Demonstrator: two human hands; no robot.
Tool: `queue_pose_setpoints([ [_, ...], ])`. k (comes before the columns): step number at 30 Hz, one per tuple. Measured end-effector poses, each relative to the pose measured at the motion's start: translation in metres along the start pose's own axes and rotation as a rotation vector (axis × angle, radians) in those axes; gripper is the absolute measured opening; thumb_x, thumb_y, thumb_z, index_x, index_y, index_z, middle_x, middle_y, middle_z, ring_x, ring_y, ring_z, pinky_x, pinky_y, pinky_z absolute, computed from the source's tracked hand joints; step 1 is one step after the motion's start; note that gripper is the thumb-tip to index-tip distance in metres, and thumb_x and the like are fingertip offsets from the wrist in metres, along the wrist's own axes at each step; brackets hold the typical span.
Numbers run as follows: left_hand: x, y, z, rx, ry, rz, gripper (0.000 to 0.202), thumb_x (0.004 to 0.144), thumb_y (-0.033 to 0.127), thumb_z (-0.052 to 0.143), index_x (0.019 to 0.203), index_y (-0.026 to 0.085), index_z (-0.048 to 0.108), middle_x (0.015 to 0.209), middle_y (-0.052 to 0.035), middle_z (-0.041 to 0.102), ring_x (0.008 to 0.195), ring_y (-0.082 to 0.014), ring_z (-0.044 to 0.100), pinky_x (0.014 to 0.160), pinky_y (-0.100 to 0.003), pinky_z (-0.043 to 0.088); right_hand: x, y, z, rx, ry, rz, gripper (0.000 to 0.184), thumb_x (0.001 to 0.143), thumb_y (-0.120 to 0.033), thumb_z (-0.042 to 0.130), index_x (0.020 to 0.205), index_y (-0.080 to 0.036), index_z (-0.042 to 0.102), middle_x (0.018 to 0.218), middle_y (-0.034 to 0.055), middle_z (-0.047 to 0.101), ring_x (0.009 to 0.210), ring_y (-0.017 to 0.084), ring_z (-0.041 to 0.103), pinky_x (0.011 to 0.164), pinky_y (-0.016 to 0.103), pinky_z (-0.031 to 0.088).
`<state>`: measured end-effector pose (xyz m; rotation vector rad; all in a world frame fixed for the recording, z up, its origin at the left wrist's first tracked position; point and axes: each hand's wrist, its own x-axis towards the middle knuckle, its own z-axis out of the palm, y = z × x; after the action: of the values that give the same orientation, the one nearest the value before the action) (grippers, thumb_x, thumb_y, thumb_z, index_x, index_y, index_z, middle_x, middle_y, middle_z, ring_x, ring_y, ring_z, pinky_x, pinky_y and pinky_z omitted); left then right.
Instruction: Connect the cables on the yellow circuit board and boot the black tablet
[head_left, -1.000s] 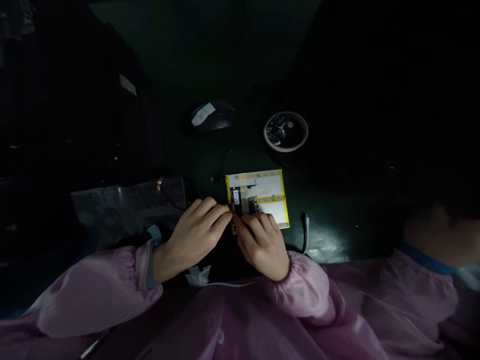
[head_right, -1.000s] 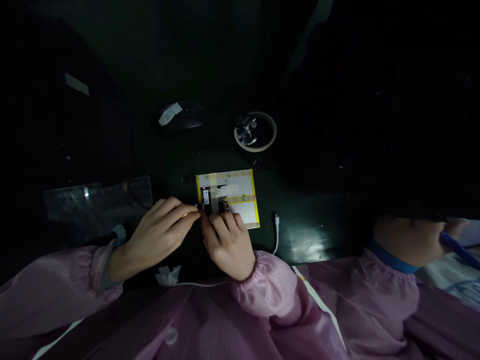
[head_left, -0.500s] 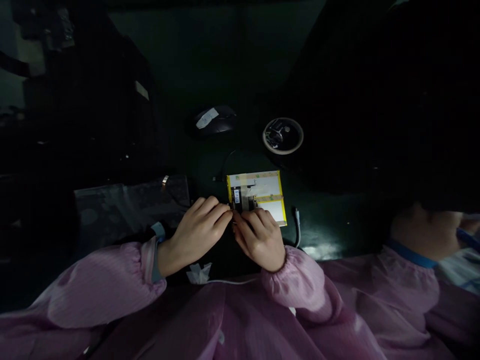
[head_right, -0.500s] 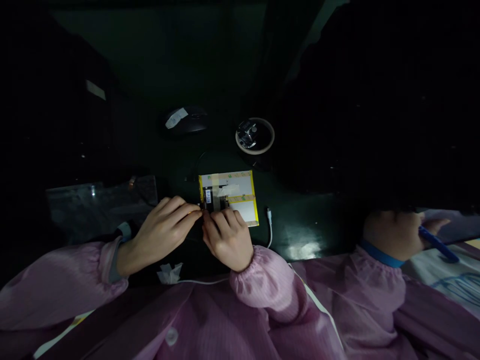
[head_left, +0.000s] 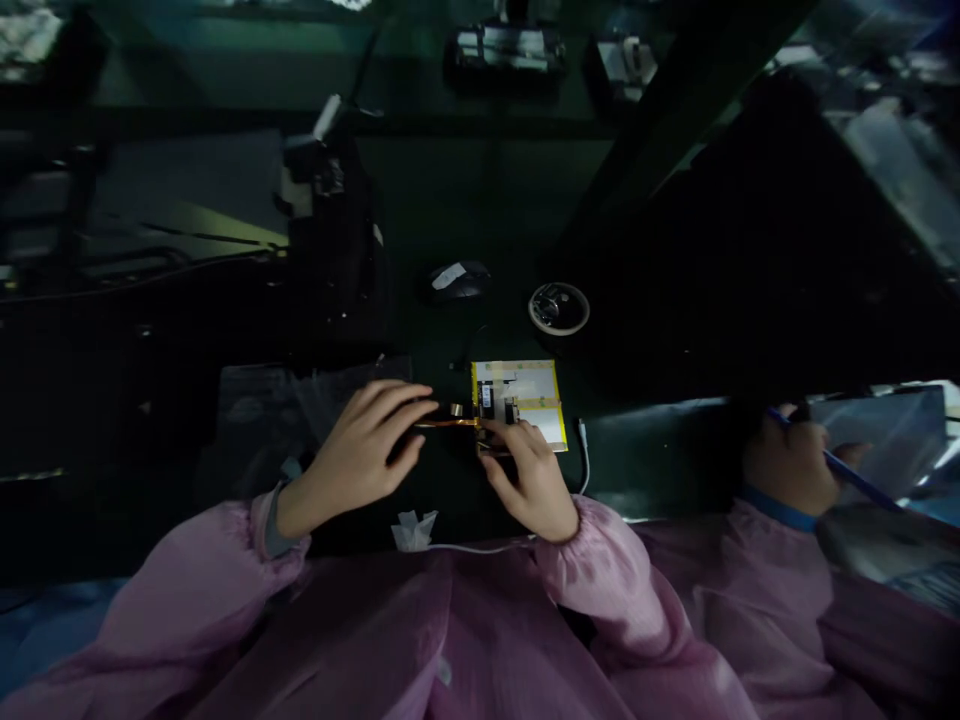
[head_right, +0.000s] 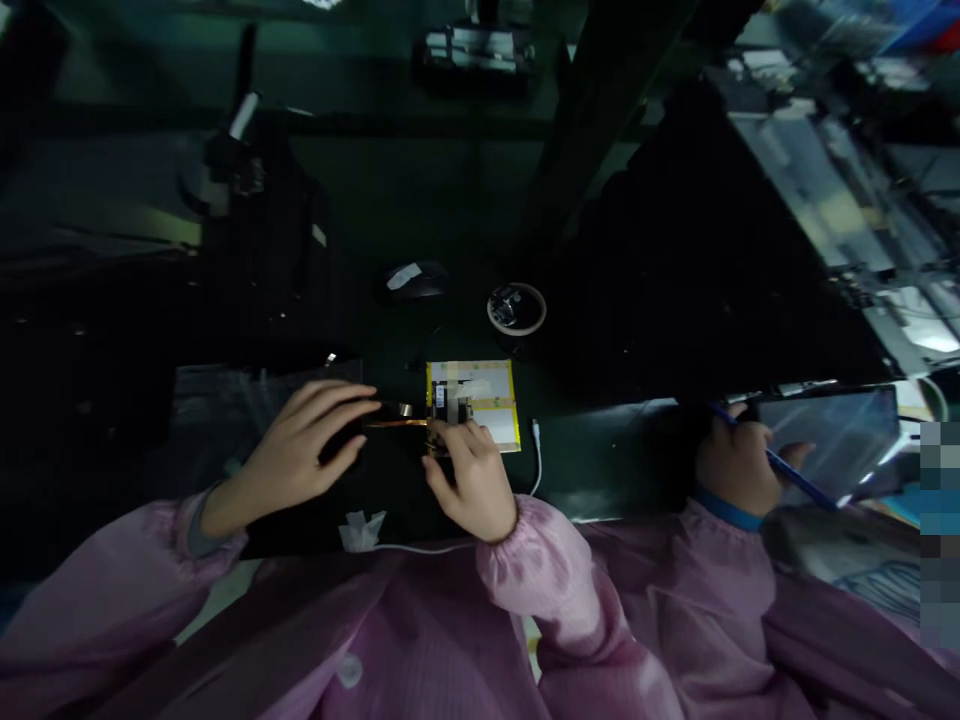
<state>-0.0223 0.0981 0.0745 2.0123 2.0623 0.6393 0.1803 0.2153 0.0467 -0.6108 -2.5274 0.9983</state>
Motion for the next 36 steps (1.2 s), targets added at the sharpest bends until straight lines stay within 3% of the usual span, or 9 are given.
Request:
queue_pose_setpoints([
  [3,-0.006,0.018,0.014,-0.095,0.018,0.115,0.036,0.09,0.026,0.06,0.124,0.015,0.056,0.119,-0.0111,0.064,0.109,-0.0238,0.057,0.096,-0.043,0.049,0.005,-0.017,-0.018,0.256,-0.02,-0.004,0.028,0.096,-0.026,0.045,0.122,-0.018,0.052,0.095,0.0061,0.065,0.088,0.018,0.061,0.078,0.033,0.05],
  [8,-0.009,0.028,0.028,-0.376,0.21,-0.016,0.014,0.094,0.018,0.052,0.1,0.018,0.065,0.093,-0.0041,0.067,0.087,-0.0144,0.065,0.08,-0.028,0.054,0.051,-0.029,-0.028,0.307,-0.039,0.088,0.026,0.101,-0.029,0.035,0.104,-0.02,0.06,0.075,0.0006,0.066,0.069,0.013,0.063,0.068,0.025,0.049],
  [13,-0.033,0.021,0.027,-0.702,0.313,-0.235,0.011,0.09,0.022,0.06,0.099,0.017,0.061,0.093,-0.005,0.068,0.083,-0.0143,0.067,0.075,-0.026,0.055,0.13,-0.052,0.034,-0.231,-0.174,-0.01,0.014,0.093,-0.028,0.054,0.091,-0.017,0.062,0.091,0.0089,0.069,0.088,0.021,0.065,0.076,0.029,0.048],
  [17,-0.045,0.021,0.032,-0.738,0.397,-0.322,0.009,0.092,0.024,0.056,0.094,0.017,0.061,0.092,-0.0066,0.07,0.084,-0.0159,0.067,0.077,-0.028,0.056,0.156,-0.072,0.069,-0.413,-0.218,-0.002,0.011,0.088,-0.015,0.054,0.095,-0.013,0.062,0.098,0.0173,0.068,0.092,0.027,0.065,0.073,0.034,0.047],
  [19,-0.045,0.021,0.03,-0.729,0.412,-0.291,0.013,0.093,0.025,0.055,0.093,0.017,0.064,0.093,-0.0075,0.071,0.083,-0.0165,0.067,0.076,-0.029,0.056,0.152,-0.071,0.061,-0.399,-0.213,0.005,0.013,0.087,-0.01,0.05,0.092,-0.015,0.061,0.095,0.0128,0.069,0.088,0.024,0.065,0.072,0.031,0.046],
  [22,-0.039,0.02,0.023,-0.79,0.386,-0.22,0.015,0.093,0.026,0.055,0.095,0.017,0.067,0.095,-0.0082,0.07,0.081,-0.0163,0.067,0.073,-0.028,0.056,0.124,-0.059,0.027,-0.238,-0.205,-0.001,0.009,0.089,-0.015,0.049,0.09,-0.02,0.057,0.088,0.003,0.068,0.082,0.016,0.064,0.072,0.025,0.046],
  [27,-0.021,0.018,0.007,-0.916,0.182,-0.125,0.017,0.094,0.025,0.053,0.098,0.018,0.068,0.096,-0.0062,0.069,0.08,-0.0146,0.067,0.072,-0.026,0.054,0.061,-0.039,-0.019,0.4,-0.075,0.069,0.013,0.094,-0.029,0.045,0.099,-0.02,0.054,0.075,-0.0005,0.063,0.07,0.014,0.062,0.066,0.025,0.047],
  [31,-0.006,0.014,0.0,-0.832,0.108,-0.167,0.013,0.093,0.027,0.054,0.096,0.019,0.065,0.083,-0.001,0.068,0.073,-0.0129,0.065,0.068,-0.023,0.05,0.037,-0.03,-0.02,0.341,-0.026,0.088,0.017,0.094,-0.028,0.045,0.095,-0.019,0.06,0.071,-0.0005,0.06,0.065,0.013,0.059,0.061,0.024,0.045],
  [36,0.007,0.01,0.003,-0.585,0.049,-0.13,0.01,0.093,0.026,0.055,0.089,0.02,0.061,0.078,0.0016,0.063,0.067,-0.0112,0.057,0.064,-0.023,0.043,0.039,-0.02,-0.013,0.248,-0.088,0.06,0.016,0.094,-0.026,0.047,0.088,-0.02,0.061,0.071,-0.0008,0.061,0.064,0.012,0.058,0.062,0.023,0.043],
])
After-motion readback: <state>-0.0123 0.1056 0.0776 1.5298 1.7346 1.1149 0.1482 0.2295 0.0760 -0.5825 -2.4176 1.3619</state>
